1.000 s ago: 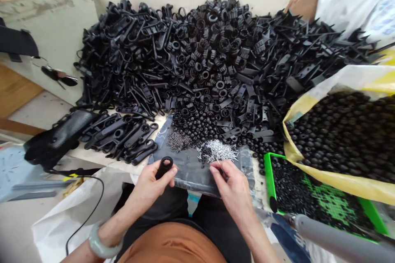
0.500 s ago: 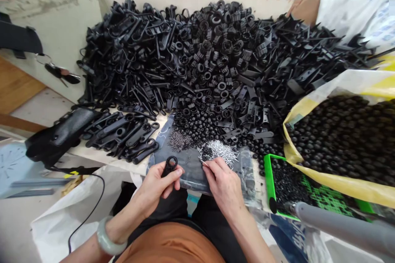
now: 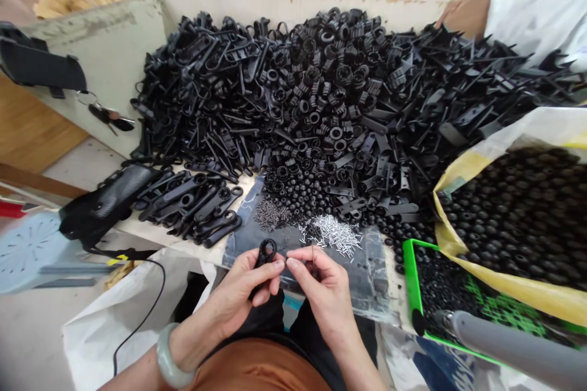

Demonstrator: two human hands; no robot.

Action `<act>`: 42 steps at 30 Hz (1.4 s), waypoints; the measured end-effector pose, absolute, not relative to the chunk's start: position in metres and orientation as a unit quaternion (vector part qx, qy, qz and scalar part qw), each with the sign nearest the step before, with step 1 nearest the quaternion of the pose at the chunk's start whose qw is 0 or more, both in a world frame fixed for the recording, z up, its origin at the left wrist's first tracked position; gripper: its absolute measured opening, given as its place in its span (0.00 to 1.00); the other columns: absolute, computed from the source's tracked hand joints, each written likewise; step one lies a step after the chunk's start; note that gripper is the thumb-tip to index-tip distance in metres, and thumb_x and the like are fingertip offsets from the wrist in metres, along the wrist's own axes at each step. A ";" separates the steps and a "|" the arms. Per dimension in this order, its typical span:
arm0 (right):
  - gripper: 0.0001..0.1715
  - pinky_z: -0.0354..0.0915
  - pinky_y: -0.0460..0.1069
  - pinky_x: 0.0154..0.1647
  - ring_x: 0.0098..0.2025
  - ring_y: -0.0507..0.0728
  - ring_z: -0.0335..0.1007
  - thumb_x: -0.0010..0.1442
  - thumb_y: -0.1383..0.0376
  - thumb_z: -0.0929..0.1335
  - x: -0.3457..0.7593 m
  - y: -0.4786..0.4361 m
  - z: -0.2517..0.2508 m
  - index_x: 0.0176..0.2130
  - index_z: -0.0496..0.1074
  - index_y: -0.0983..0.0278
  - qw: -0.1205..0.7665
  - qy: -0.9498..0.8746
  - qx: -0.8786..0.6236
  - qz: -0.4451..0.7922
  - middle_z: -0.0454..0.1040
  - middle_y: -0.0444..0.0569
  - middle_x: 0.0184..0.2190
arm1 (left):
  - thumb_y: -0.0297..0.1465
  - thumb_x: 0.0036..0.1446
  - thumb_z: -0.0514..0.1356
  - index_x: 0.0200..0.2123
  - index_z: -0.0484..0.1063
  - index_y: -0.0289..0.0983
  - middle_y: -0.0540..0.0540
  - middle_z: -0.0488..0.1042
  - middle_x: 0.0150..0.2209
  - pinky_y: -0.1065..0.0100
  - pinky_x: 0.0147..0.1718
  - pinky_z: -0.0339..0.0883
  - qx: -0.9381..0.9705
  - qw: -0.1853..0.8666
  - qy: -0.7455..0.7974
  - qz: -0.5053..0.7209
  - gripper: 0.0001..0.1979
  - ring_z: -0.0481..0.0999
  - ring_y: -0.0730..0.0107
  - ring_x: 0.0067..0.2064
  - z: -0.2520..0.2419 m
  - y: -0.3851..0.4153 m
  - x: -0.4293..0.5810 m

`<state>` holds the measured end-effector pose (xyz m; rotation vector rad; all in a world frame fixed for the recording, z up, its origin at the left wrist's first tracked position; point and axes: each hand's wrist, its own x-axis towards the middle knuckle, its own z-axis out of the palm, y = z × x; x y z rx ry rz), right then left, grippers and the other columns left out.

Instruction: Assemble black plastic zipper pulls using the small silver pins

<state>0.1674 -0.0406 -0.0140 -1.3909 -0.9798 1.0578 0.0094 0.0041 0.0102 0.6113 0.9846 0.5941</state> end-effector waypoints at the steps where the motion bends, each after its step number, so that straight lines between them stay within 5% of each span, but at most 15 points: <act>1: 0.11 0.69 0.47 0.31 0.31 0.54 0.73 0.59 0.55 0.76 0.166 -0.041 -0.015 0.36 0.83 0.60 0.545 -0.410 -0.581 0.444 0.79 0.47 0.31 | 0.42 0.48 0.74 0.33 0.75 0.33 0.52 0.71 0.20 0.76 0.16 0.43 0.283 0.796 0.457 0.277 0.19 0.57 0.84 0.17 0.010 0.004 0.009; 30: 0.06 0.71 0.46 0.31 0.33 0.55 0.78 0.64 0.65 0.73 0.166 -0.050 -0.009 0.37 0.84 0.58 0.524 -0.535 -0.565 0.346 0.81 0.48 0.33 | 0.40 0.55 0.70 0.33 0.74 0.34 0.51 0.73 0.20 0.76 0.16 0.44 0.321 0.778 0.457 0.287 0.15 0.58 0.83 0.17 0.005 -0.007 0.006; 42: 0.10 0.72 0.45 0.31 0.32 0.54 0.75 0.61 0.57 0.76 0.162 -0.055 -0.022 0.39 0.84 0.59 0.546 -0.428 -0.578 0.430 0.80 0.48 0.33 | 0.35 0.45 0.74 0.25 0.71 0.34 0.56 0.66 0.17 0.75 0.18 0.44 0.149 0.830 0.447 0.299 0.15 0.56 0.85 0.16 0.011 -0.006 0.017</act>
